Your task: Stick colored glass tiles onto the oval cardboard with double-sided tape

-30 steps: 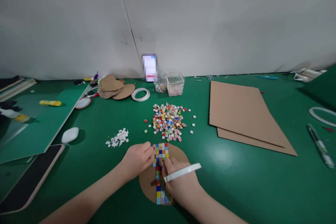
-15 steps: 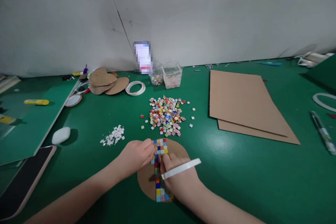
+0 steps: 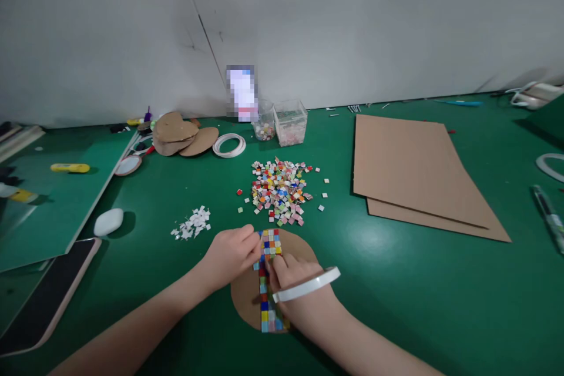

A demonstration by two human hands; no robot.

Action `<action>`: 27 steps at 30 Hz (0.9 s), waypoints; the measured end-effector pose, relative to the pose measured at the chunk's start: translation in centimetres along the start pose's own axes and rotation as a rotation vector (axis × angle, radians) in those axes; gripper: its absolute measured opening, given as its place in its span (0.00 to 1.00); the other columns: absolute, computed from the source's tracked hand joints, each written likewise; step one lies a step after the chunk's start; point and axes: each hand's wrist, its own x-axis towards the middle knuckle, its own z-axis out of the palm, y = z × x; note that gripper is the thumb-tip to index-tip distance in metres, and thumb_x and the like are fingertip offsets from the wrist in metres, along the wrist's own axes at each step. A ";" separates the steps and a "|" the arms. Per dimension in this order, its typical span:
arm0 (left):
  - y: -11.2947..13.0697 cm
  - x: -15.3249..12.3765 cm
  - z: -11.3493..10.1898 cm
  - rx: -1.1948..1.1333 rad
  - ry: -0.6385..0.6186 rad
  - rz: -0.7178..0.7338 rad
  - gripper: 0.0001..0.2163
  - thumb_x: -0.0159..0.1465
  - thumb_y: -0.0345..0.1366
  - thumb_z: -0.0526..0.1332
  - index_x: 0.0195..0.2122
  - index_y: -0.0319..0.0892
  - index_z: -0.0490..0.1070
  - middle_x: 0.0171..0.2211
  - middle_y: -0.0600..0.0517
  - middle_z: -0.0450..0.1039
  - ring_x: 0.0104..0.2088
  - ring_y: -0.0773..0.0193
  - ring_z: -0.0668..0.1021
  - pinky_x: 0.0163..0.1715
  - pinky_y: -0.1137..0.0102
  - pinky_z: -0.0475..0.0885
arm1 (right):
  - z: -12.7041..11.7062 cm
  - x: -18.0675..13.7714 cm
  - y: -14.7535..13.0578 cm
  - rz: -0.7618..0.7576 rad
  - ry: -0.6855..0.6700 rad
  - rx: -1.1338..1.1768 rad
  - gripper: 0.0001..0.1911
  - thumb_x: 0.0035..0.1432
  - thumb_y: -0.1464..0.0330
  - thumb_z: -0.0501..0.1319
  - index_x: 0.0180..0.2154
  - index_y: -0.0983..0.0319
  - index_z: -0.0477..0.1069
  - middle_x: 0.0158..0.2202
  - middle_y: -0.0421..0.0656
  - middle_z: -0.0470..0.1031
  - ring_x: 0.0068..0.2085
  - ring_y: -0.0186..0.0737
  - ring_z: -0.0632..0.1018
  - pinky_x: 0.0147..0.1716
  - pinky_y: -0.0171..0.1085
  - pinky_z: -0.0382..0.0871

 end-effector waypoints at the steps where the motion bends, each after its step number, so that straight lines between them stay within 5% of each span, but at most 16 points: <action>1: 0.0 0.0 0.0 0.031 -0.003 0.035 0.12 0.62 0.31 0.47 0.23 0.40 0.63 0.21 0.55 0.59 0.20 0.70 0.64 0.19 0.72 0.53 | 0.1 0.0 0.0 -0.001 -0.005 -0.004 0.18 0.62 0.69 0.43 0.23 0.62 0.61 0.18 0.41 0.68 0.15 0.34 0.67 0.16 0.35 0.42; 9: -0.4 0.9 -0.2 0.009 -0.048 0.187 0.12 0.63 0.31 0.47 0.23 0.41 0.62 0.21 0.55 0.59 0.21 0.70 0.64 0.20 0.70 0.53 | -0.2 0.0 0.1 -0.007 -0.012 0.009 0.17 0.61 0.70 0.43 0.22 0.62 0.62 0.17 0.42 0.69 0.14 0.33 0.67 0.16 0.35 0.42; 17: -1.7 -1.5 -2.4 -0.328 0.070 -0.299 0.15 0.64 0.33 0.47 0.19 0.41 0.54 0.20 0.57 0.52 0.20 0.72 0.60 0.21 0.74 0.54 | -0.5 0.0 0.2 0.009 -0.015 0.044 0.20 0.63 0.67 0.42 0.23 0.62 0.62 0.18 0.41 0.69 0.15 0.32 0.67 0.16 0.34 0.44; 27: 0.3 -2.5 -0.9 0.006 0.047 -0.044 0.09 0.55 0.25 0.49 0.20 0.42 0.59 0.20 0.55 0.56 0.20 0.69 0.60 0.21 0.71 0.53 | -0.2 0.0 0.2 -0.019 0.034 -0.006 0.22 0.63 0.68 0.41 0.21 0.62 0.64 0.16 0.40 0.67 0.15 0.31 0.67 0.16 0.34 0.45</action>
